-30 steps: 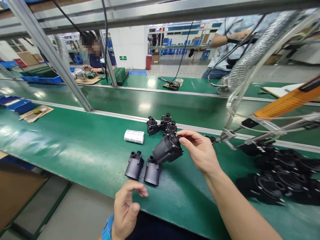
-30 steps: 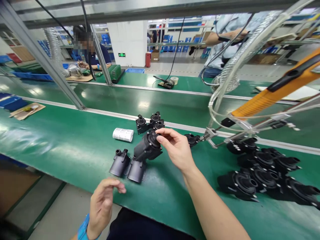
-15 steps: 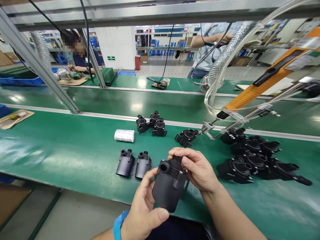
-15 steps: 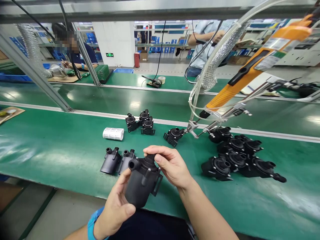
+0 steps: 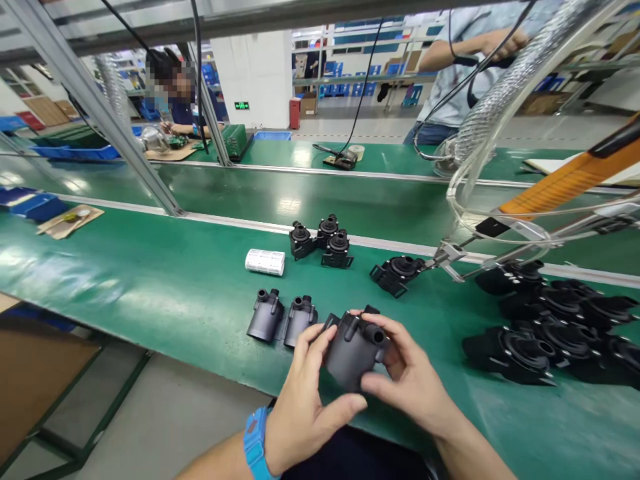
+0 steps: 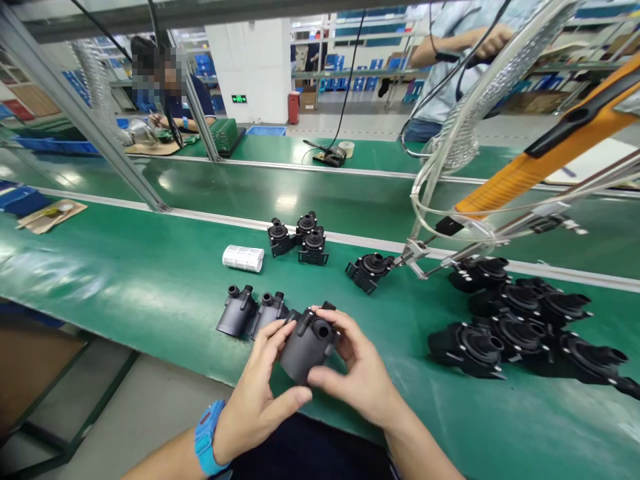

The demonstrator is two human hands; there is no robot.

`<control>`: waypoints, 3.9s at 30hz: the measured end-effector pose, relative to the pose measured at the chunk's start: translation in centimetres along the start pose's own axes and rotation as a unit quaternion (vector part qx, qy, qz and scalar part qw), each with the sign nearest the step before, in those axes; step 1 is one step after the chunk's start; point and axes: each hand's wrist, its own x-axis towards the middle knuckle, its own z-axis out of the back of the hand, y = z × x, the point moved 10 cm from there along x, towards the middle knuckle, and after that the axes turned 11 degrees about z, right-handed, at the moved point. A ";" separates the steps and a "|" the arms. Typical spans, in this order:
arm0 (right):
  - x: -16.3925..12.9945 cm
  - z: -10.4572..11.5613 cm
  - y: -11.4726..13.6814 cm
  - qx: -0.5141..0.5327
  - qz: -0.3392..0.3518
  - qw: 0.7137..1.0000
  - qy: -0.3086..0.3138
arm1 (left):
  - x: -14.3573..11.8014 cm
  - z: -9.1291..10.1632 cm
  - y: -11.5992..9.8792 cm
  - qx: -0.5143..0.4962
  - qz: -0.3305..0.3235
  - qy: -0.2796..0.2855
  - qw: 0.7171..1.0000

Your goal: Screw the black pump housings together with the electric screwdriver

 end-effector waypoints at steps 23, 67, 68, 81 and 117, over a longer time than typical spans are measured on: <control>1.2 1.8 -5.9 -0.210 -0.110 0.965 0.111 | 4.2 11.6 6.0 0.223 0.001 -0.140 0.965; -1.6 4.5 2.7 0.137 0.035 0.984 -0.113 | -0.9 -3.7 -0.7 -0.090 -0.030 -0.015 0.995; -2.2 5.0 2.0 0.125 0.011 0.984 -0.128 | -0.9 -3.9 -1.1 -0.068 -0.045 -0.013 0.997; -1.6 8.4 -7.1 -0.085 -0.211 0.971 -0.071 | 5.9 8.0 -1.9 0.149 -0.065 -0.138 0.977; 2.5 4.4 5.2 0.333 0.077 0.936 -0.083 | 3.4 -0.3 1.0 0.445 -0.214 -0.066 0.867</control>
